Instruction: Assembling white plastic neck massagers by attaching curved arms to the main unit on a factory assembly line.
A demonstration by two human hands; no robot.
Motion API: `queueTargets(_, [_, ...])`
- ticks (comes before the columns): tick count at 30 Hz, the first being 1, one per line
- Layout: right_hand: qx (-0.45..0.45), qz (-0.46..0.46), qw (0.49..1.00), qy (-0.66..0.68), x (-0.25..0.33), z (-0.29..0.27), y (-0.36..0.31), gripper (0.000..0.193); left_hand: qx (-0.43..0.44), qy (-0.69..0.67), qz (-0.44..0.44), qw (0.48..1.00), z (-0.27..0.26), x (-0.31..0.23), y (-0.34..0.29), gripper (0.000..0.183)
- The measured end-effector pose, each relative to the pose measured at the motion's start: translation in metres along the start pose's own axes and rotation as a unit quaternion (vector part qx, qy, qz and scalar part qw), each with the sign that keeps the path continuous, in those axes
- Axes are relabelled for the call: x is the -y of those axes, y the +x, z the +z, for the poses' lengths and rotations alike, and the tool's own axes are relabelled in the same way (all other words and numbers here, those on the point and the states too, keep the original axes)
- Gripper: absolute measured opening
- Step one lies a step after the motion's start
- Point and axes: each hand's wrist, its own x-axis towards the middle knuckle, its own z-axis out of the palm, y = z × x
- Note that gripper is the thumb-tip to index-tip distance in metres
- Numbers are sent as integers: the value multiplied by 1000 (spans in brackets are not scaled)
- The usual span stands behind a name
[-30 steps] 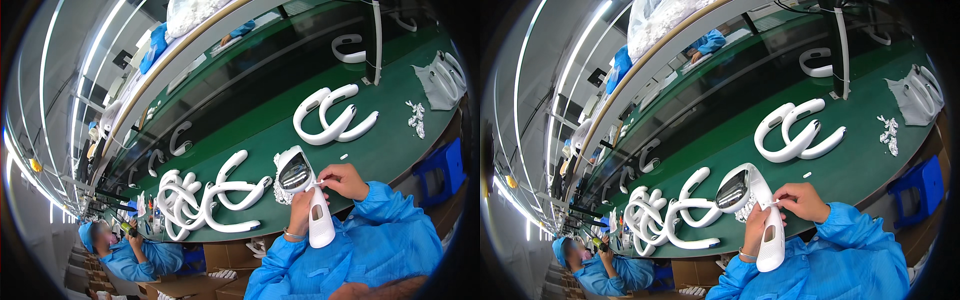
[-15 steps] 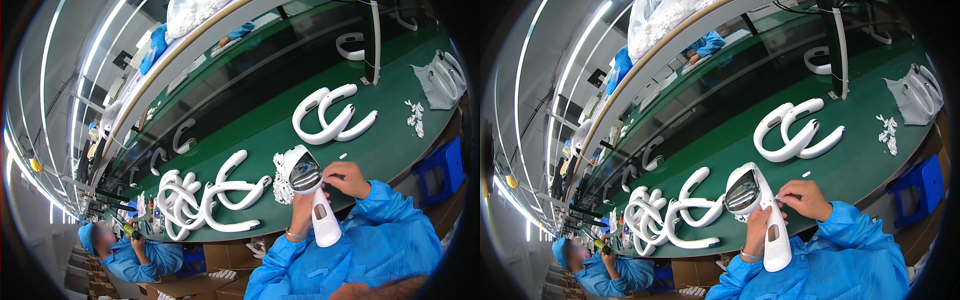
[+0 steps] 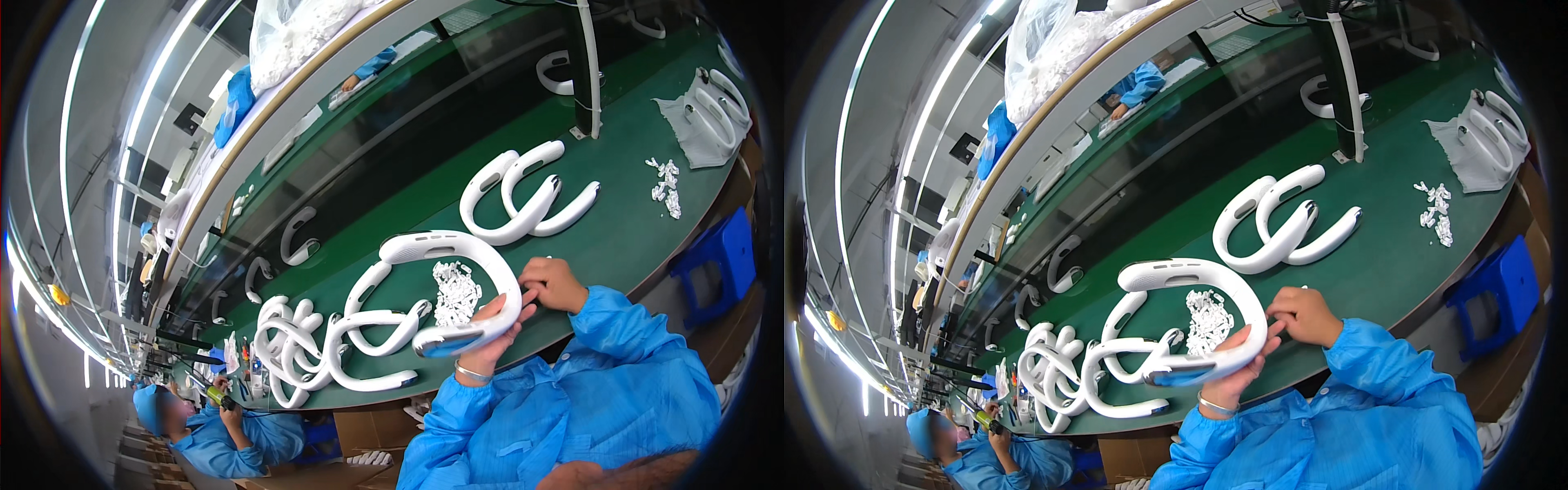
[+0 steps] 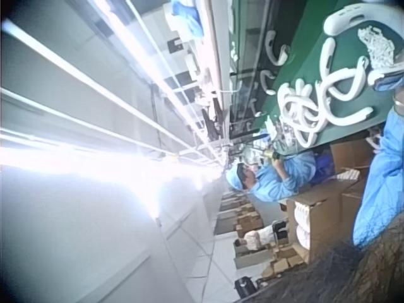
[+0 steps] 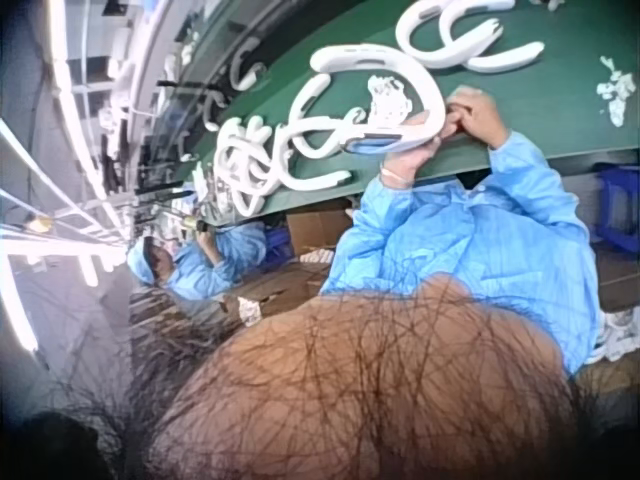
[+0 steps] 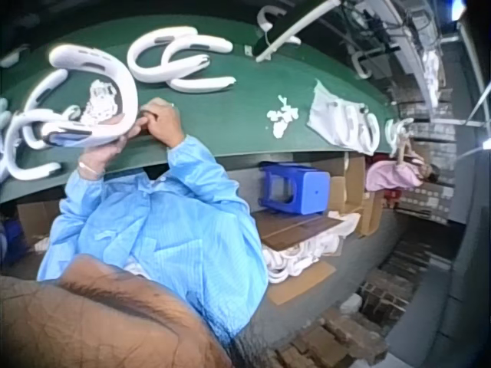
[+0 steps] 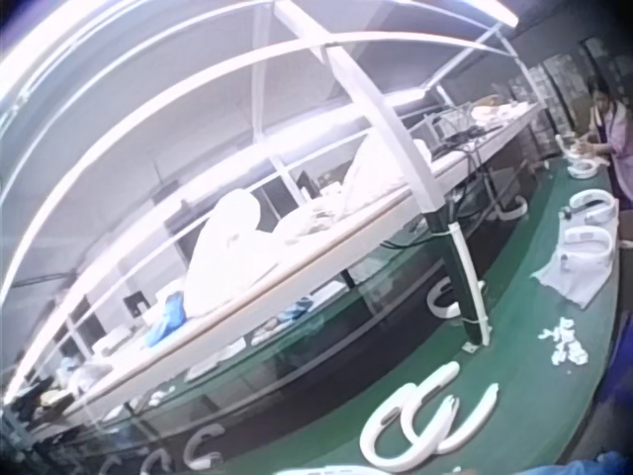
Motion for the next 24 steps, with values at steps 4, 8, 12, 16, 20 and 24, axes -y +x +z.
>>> queueTargets(4, [-25, 292, 819, 493, -4, -19, 7, 17, 43, -102, -18, 994, -4, -10, 13, 36])
queueTargets(8, [-30, 285, 772, 567, -2, -32, 12, 21, -20, -47, 25, 998, -5, -8, 17, 36])
queueTargets(12, [-3, 330, 731, 597, 0, -39, 12, 22, -5, -57, 0, 998, -6, -2, 26, 38])
queueTargets(16, [0, 339, 733, 590, 1, -38, 12, 27, -26, -24, 26, 999, -13, 2, 25, 36])
queueTargets(20, [10, 334, 739, 585, 4, -40, 10, 28, -23, 78, 78, 994, -12, 10, 25, 35])
queueTargets(24, [-8, 326, 746, 580, 8, -38, 12, 29, -65, 178, 136, 972, 1, 15, 19, 37])
